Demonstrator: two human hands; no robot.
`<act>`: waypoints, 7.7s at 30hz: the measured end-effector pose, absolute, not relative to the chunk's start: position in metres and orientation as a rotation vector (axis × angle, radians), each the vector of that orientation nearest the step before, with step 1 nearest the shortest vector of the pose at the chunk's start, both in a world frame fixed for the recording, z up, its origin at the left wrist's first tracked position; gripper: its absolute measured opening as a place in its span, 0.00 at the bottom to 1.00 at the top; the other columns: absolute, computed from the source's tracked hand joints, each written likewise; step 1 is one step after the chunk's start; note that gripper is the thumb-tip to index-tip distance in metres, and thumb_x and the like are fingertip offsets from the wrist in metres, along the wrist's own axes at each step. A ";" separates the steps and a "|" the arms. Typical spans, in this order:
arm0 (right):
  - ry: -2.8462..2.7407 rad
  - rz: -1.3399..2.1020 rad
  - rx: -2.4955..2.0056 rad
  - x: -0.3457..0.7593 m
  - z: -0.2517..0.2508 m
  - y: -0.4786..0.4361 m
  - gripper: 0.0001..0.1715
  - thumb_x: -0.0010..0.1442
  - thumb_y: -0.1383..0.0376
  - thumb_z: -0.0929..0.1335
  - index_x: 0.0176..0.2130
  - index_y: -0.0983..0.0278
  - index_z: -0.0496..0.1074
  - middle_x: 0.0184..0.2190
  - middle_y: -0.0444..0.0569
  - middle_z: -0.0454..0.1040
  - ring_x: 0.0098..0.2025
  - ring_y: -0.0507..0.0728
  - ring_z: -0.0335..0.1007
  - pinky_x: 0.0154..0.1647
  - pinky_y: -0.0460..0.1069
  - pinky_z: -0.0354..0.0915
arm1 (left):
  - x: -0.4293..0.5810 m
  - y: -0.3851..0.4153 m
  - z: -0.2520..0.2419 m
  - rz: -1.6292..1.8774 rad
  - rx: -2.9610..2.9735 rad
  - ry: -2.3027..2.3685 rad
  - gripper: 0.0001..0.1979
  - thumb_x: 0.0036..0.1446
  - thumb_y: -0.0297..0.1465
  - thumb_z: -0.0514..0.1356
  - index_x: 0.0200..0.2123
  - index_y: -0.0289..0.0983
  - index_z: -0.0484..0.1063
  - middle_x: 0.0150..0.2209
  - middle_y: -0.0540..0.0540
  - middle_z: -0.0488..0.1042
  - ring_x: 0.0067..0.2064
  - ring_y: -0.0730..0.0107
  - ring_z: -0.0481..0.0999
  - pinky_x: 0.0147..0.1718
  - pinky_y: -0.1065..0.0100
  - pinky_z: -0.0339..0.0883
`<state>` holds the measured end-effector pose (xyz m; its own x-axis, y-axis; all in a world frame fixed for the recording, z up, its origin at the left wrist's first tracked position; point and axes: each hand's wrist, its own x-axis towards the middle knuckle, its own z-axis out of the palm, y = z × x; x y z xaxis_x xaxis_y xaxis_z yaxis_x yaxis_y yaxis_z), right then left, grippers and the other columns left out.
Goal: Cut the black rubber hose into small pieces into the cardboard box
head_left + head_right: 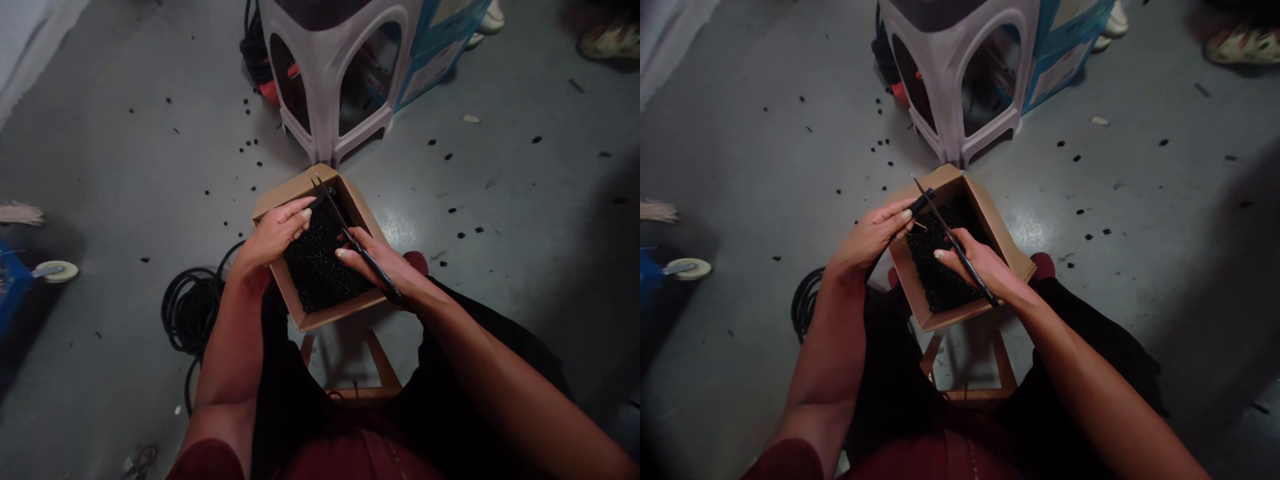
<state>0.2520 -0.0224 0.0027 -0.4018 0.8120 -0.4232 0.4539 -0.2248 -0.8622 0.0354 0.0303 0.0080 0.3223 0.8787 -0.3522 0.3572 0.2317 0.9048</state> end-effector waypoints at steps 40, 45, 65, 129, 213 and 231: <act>-1.894 1.353 -1.640 0.247 -0.013 -0.021 0.18 0.61 0.49 0.62 0.41 0.60 0.65 0.33 0.50 0.74 0.33 0.59 0.69 0.31 0.50 0.58 | 0.038 0.024 0.023 0.389 1.414 1.294 0.16 0.63 0.40 0.52 0.33 0.36 0.74 0.29 0.47 0.71 0.27 0.76 0.64 0.28 0.72 0.61; -1.948 1.316 -1.672 0.245 -0.014 -0.022 0.17 0.62 0.50 0.61 0.41 0.60 0.65 0.32 0.50 0.74 0.32 0.60 0.69 0.29 0.50 0.57 | 0.036 0.025 0.027 0.318 1.446 1.267 0.17 0.63 0.39 0.51 0.26 0.36 0.69 0.26 0.48 0.69 0.27 0.76 0.63 0.28 0.73 0.59; -1.977 1.340 -1.667 0.246 -0.012 -0.020 0.17 0.62 0.50 0.62 0.41 0.60 0.66 0.32 0.49 0.73 0.35 0.61 0.69 0.33 0.51 0.59 | 0.033 0.022 0.022 0.313 1.306 1.240 0.12 0.62 0.34 0.53 0.31 0.34 0.71 0.26 0.49 0.70 0.26 0.78 0.69 0.28 0.73 0.66; -2.243 1.354 -1.932 0.242 -0.023 -0.022 0.24 0.63 0.45 0.58 0.43 0.60 0.68 0.31 0.54 0.75 0.32 0.63 0.71 0.26 0.49 0.51 | 0.040 0.015 -0.009 -0.261 2.026 1.600 0.12 0.60 0.31 0.53 0.38 0.35 0.76 0.39 0.40 0.78 0.40 0.61 0.76 0.39 0.66 0.65; -1.991 1.395 -1.484 0.251 -0.010 -0.022 0.28 0.61 0.48 0.64 0.52 0.63 0.63 0.46 0.54 0.71 0.46 0.62 0.68 0.41 0.54 0.61 | 0.036 0.021 0.022 0.417 1.203 1.192 0.19 0.56 0.36 0.60 0.48 0.33 0.76 0.31 0.48 0.70 0.29 0.78 0.62 0.28 0.74 0.58; -2.033 1.277 -1.689 0.244 -0.006 -0.023 0.18 0.63 0.52 0.60 0.44 0.62 0.66 0.34 0.51 0.73 0.34 0.59 0.68 0.30 0.49 0.54 | 0.038 0.021 0.020 0.422 1.209 1.253 0.20 0.55 0.35 0.60 0.51 0.35 0.75 0.32 0.48 0.71 0.29 0.78 0.63 0.28 0.73 0.59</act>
<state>0.2443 -0.0226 -0.0057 -0.3238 0.8778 -0.3532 0.6992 -0.0295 -0.7143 0.0375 0.0207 0.0196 0.3362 0.8054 -0.4882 0.3453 0.3769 0.8595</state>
